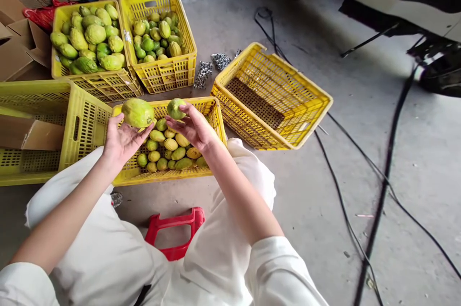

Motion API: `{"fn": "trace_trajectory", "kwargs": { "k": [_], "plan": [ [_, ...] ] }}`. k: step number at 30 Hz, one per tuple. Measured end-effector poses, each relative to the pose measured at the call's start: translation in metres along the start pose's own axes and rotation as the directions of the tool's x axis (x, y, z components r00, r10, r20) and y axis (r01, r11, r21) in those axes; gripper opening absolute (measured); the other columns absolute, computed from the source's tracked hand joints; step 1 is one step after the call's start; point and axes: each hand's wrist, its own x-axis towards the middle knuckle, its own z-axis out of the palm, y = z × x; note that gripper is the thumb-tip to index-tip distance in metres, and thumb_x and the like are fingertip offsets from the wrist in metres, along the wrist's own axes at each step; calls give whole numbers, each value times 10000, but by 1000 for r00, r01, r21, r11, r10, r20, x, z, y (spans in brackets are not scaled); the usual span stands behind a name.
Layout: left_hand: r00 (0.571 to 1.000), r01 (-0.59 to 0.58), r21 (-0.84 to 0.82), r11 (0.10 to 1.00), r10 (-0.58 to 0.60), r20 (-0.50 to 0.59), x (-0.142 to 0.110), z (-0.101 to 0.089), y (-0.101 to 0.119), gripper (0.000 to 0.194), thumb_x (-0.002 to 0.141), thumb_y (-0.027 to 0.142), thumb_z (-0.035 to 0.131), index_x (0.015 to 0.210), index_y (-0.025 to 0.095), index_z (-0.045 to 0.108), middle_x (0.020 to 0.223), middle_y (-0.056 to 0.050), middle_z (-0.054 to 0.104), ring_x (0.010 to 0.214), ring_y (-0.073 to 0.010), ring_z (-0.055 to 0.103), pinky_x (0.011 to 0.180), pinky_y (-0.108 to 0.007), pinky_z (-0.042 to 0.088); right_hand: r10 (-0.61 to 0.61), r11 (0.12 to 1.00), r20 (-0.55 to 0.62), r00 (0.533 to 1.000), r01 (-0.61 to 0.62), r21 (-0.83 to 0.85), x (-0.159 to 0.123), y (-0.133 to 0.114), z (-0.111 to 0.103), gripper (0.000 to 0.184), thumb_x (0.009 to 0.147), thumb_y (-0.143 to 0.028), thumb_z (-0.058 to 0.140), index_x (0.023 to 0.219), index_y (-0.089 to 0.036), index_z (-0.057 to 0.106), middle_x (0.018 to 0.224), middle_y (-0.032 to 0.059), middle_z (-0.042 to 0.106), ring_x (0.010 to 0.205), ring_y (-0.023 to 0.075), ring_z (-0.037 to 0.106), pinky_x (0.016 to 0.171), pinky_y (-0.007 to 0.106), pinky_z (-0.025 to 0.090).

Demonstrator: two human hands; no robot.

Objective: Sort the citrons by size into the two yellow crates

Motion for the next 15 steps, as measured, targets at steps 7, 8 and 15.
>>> {"fn": "trace_trajectory", "kwargs": {
  "k": [7, 8, 15],
  "plan": [
    [999, 33, 15, 999, -33, -3, -6, 0, 0, 159, 925, 296, 623, 1073, 253, 660, 1023, -69, 800, 1026, -237, 774, 856, -331, 687, -72, 997, -89, 993, 70, -29, 5, 5, -3, 329, 829, -335, 879, 1029, -282, 623, 1035, 9, 772, 1066, 207, 790, 918, 312, 669],
    [1000, 18, 10, 1000, -17, -8, -7, 1, 0, 150, 925, 285, 618, 1066, 247, 656, 1017, -66, 797, 1052, -230, 764, 885, -322, 677, -64, 998, -98, 993, 63, -11, 5, 5, -3, 278, 869, -340, 838, 1036, -280, 625, 1017, 4, 768, 1025, 192, 782, 892, 298, 663],
    [1000, 2, -18, 1000, -2, 20, -7, 1, 2, 170, 936, 320, 659, 1098, 270, 664, 1067, -60, 785, 1063, -230, 767, 870, -308, 671, -9, 995, -51, 999, 14, 97, 1, 2, 2, 167, 958, -345, 677, 1094, -259, 631, 953, 8, 760, 898, 162, 738, 955, 328, 658]
  ]
}}
